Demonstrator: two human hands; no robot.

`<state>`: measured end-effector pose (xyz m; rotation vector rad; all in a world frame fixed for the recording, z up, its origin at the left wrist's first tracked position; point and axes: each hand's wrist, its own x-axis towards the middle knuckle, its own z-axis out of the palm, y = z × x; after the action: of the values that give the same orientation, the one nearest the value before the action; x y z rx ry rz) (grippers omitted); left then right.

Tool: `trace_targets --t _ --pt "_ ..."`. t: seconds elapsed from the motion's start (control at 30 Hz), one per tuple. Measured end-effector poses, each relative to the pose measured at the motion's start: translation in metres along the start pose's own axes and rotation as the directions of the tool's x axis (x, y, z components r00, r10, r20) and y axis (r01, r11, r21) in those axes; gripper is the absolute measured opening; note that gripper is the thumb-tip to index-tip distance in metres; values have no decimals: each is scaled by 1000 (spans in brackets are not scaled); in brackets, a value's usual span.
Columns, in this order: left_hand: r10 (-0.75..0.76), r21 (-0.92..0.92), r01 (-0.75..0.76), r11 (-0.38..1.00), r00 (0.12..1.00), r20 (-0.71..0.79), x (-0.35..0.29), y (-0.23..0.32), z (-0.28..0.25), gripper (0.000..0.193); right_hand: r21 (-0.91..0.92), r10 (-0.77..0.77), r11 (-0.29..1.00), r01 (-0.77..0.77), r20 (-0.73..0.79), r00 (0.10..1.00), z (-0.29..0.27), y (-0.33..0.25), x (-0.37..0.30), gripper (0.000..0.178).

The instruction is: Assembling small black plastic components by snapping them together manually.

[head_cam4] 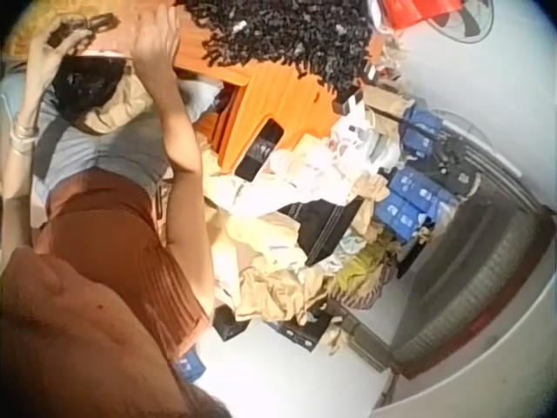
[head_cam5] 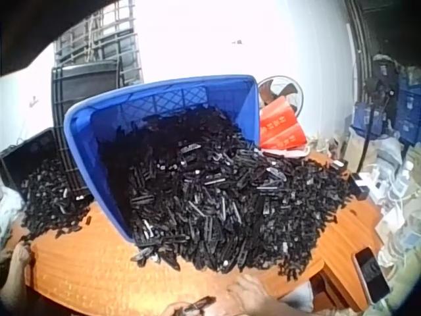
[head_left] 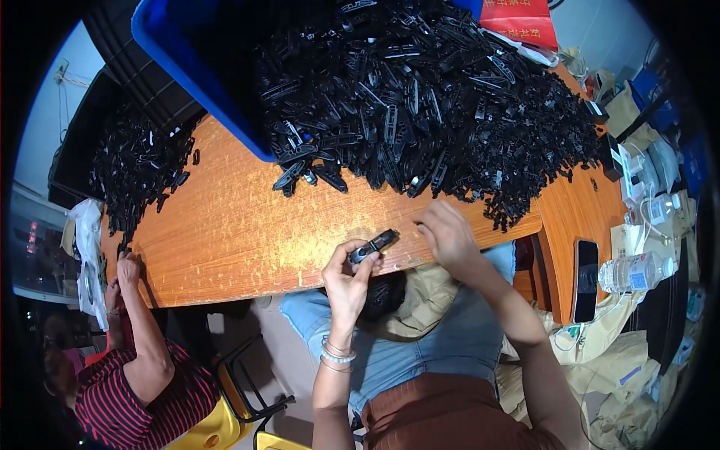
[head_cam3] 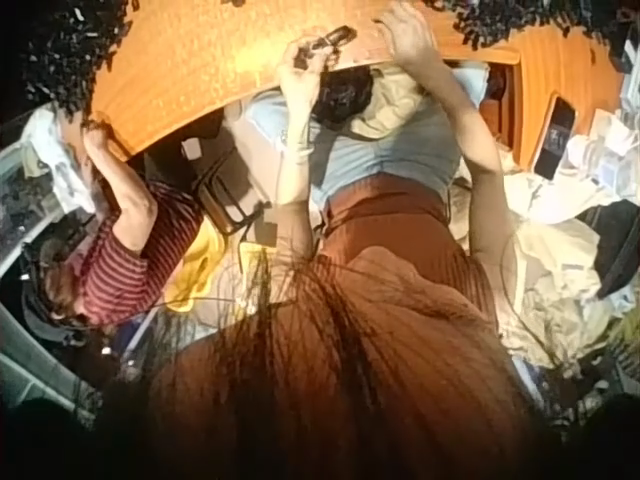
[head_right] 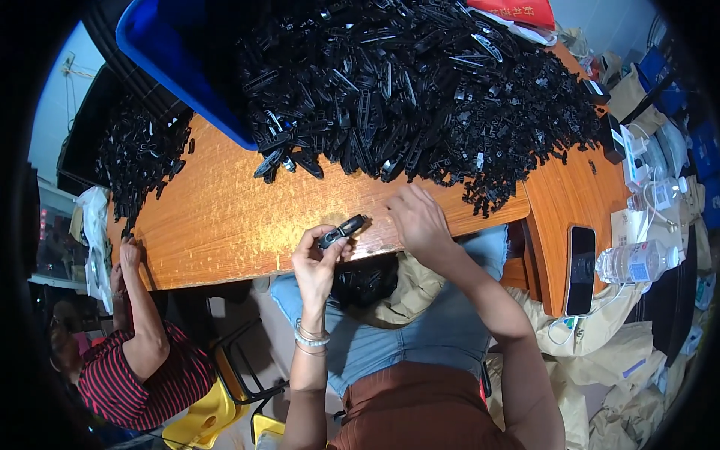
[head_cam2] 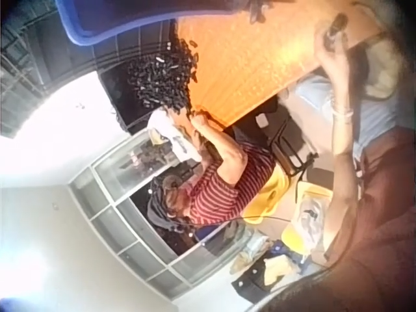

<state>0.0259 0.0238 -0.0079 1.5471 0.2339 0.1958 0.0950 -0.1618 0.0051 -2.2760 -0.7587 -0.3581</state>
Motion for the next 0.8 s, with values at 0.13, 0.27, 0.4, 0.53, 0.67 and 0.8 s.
trace_targets --t 0.13,0.27,0.4,0.53,0.67,0.8 --pt "10 -95 -7 995 1000 29 -9 10 1 20 785 346 538 -307 126 930 -4 -17 0 14" --pt "27 -203 -14 979 998 62 -15 22 6 23 859 396 386 -336 174 902 -8 -30 -9 14" --pt "47 -113 -36 993 994 102 -20 35 11 24 836 350 451 -312 156 924 -18 -36 -17 14" --pt "87 -87 -81 993 993 77 -28 42 21 24 836 380 455 -306 128 916 -16 -50 -20 11" --pt "-26 -320 59 946 994 108 -27 26 22 43 819 423 494 -292 67 904 -14 -55 -21 8" --pt "28 -460 50 886 986 162 -24 39 24 44 637 275 737 -226 22 961 -22 -60 -23 7"
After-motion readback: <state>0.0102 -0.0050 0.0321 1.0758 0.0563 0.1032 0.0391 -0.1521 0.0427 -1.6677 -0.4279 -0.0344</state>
